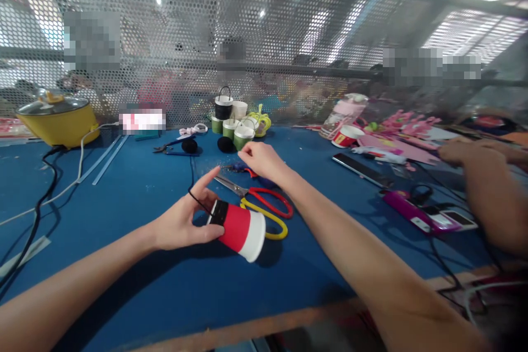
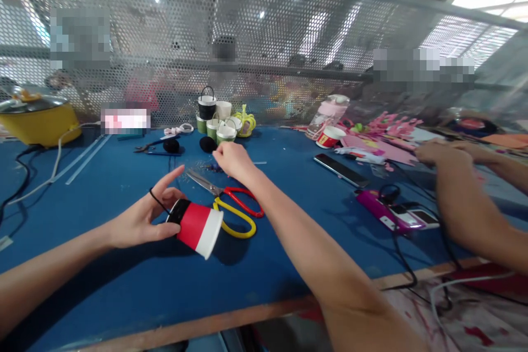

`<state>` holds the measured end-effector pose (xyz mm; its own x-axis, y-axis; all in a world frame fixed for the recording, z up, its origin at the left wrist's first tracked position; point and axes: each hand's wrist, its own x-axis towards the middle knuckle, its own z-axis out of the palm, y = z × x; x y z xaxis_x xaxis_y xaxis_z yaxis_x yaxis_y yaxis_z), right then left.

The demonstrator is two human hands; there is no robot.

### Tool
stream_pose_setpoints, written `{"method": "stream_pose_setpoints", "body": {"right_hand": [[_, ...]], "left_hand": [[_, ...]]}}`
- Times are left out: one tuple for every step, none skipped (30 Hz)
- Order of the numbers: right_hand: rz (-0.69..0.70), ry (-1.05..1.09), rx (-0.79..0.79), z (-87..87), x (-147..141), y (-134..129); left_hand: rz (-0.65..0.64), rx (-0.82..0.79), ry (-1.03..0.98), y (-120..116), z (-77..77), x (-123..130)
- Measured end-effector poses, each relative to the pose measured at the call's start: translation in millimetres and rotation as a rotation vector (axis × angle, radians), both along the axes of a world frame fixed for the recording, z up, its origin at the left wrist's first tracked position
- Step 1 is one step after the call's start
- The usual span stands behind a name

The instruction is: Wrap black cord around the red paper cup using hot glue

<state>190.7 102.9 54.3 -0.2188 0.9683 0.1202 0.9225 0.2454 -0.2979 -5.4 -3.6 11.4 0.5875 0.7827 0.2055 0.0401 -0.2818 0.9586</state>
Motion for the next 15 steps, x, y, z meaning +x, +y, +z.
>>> {"method": "stream_pose_setpoints", "body": {"right_hand": [[-0.036, -0.045, -0.004, -2.5, 11, 0], [-0.062, -0.087, -0.02, -5.9, 19, 0], [-0.081, -0.121, -0.043, -9.8, 26, 0], [-0.095, -0.148, -0.068, -14.2, 30, -1], [-0.107, -0.166, -0.087, -18.6, 33, -2], [-0.12, -0.175, -0.099, -22.8, 34, -2], [-0.132, -0.178, -0.105, -26.7, 34, -1], [-0.146, -0.174, -0.107, -29.9, 33, -1], [-0.161, -0.164, -0.106, -32.4, 33, 0], [-0.177, -0.148, -0.103, -33.9, 32, 1], [-0.193, -0.126, -0.097, -34.3, 32, 2], [-0.209, -0.099, -0.088, -33.4, 33, 2], [-0.221, -0.067, -0.073, -31.1, 33, 0], [-0.228, -0.035, -0.057, -27.4, 34, -3], [-0.227, -0.006, -0.036, -22.5, 35, -8]], "left_hand": [[0.022, 0.001, -0.003, 1, -0.4, 0], [0.038, 0.002, 0.0, 1, -0.9, -1], [0.048, 0.006, 0.005, 2, -1.6, -1], [0.059, 0.012, 0.012, 3, -2.4, -2], [0.065, 0.015, 0.023, 3, -3.4, -3], [0.074, 0.017, 0.031, 4, -4.5, -3], [0.08, 0.018, 0.039, 5, -5.6, -4], [0.081, 0.02, 0.048, 5, -6.6, -4], [0.082, 0.025, 0.058, 6, -7.6, -4], [0.08, 0.035, 0.071, 6, -8.4, -5], [0.08, 0.049, 0.085, 7, -9.1, -5], [0.081, 0.065, 0.101, 7, -9.5, -5], [0.084, 0.082, 0.114, 7, -9.8, -5], [0.087, 0.096, 0.124, 8, -9.8, -5], [0.091, 0.107, 0.129, 8, -9.7, -5]]}}
